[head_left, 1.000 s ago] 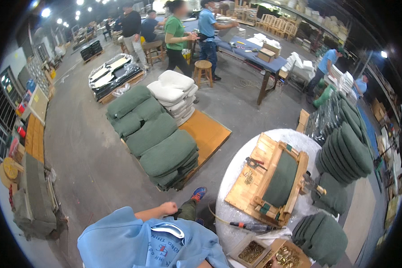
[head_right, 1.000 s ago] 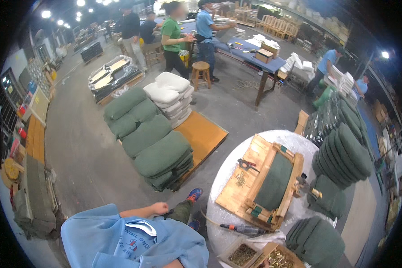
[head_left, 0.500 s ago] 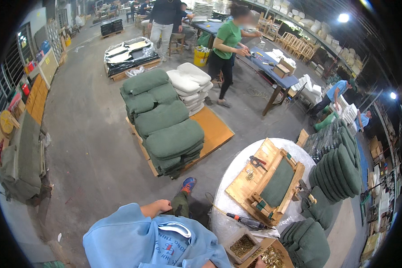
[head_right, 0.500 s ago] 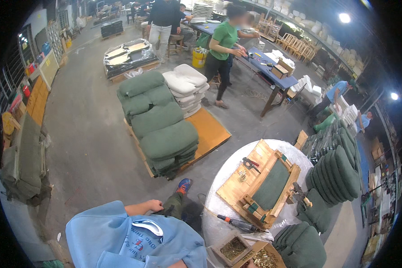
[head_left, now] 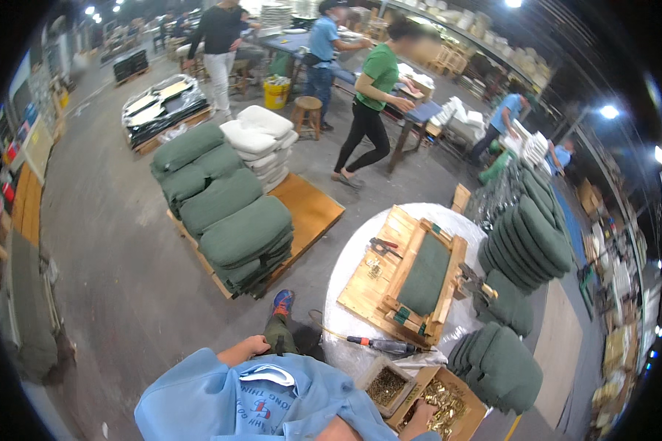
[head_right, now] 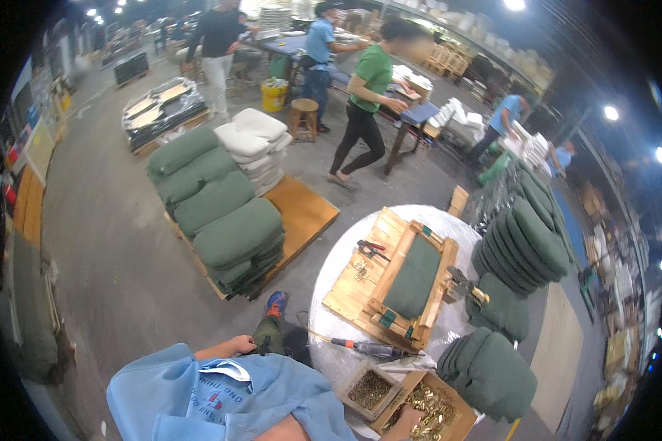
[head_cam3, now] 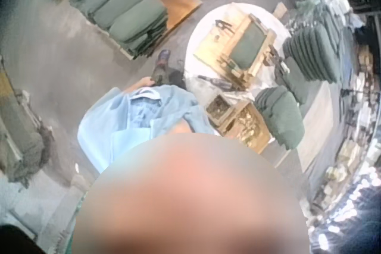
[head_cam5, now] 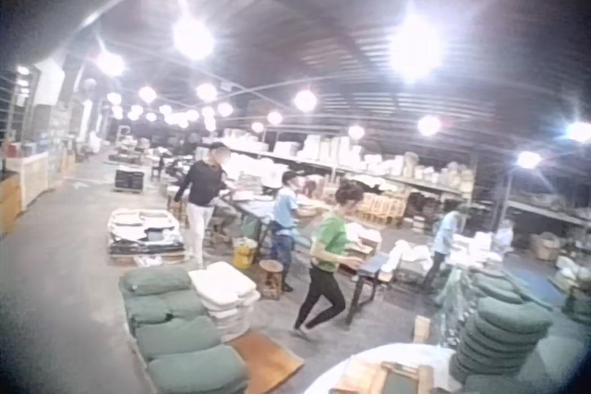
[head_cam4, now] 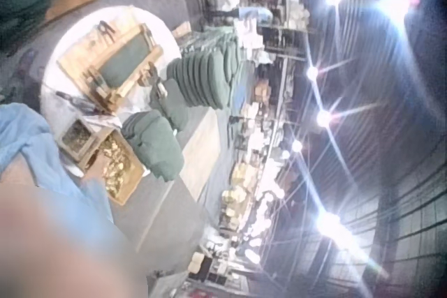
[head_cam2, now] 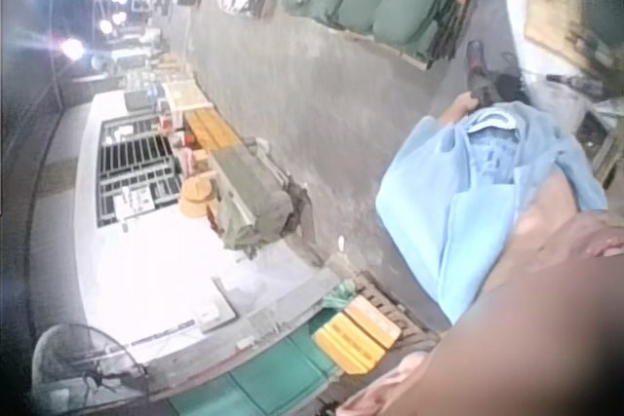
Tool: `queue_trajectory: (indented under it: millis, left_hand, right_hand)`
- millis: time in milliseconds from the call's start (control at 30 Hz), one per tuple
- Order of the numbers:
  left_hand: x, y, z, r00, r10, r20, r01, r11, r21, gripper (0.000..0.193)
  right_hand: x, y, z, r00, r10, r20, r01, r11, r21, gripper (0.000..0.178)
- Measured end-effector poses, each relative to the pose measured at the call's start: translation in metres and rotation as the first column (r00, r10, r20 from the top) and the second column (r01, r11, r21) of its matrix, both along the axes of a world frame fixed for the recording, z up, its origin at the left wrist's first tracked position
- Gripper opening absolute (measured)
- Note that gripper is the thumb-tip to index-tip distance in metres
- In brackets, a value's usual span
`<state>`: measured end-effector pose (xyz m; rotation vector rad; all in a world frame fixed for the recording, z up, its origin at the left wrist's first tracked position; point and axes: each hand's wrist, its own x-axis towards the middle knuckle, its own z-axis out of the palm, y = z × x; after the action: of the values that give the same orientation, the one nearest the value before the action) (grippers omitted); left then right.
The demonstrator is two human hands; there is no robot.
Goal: The person places a green cushion into a wooden frame, secures it with a clamp, and uses a pneumatic staple gun to attach the fabric to the frame. The person then removes the cushion and sets it aside.
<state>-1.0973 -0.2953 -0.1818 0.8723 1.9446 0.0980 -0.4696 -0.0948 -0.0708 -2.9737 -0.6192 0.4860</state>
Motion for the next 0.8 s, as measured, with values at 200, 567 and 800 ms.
queue_trajectory:
  millis: [200,567,800]
  left_hand:
    - [0.010,0.040,0.005,0.999,-0.035,0.022,0.035,0.999,-0.003,0.053]
    - [0.010,0.082,0.003,0.941,-0.339,0.014,0.339,0.940,-0.046,0.052]
    - [0.002,0.102,0.015,0.935,-0.337,0.112,0.342,0.939,-0.035,0.045]
  right_hand:
    - [0.001,0.001,0.002,0.999,0.037,0.011,-0.037,0.999,-0.005,0.097]
    - [-0.013,-0.025,0.047,0.996,0.035,-0.078,-0.021,0.986,0.168,0.064]
    - [-0.009,-0.028,0.031,0.983,-0.107,-0.148,0.170,0.833,0.526,0.028]
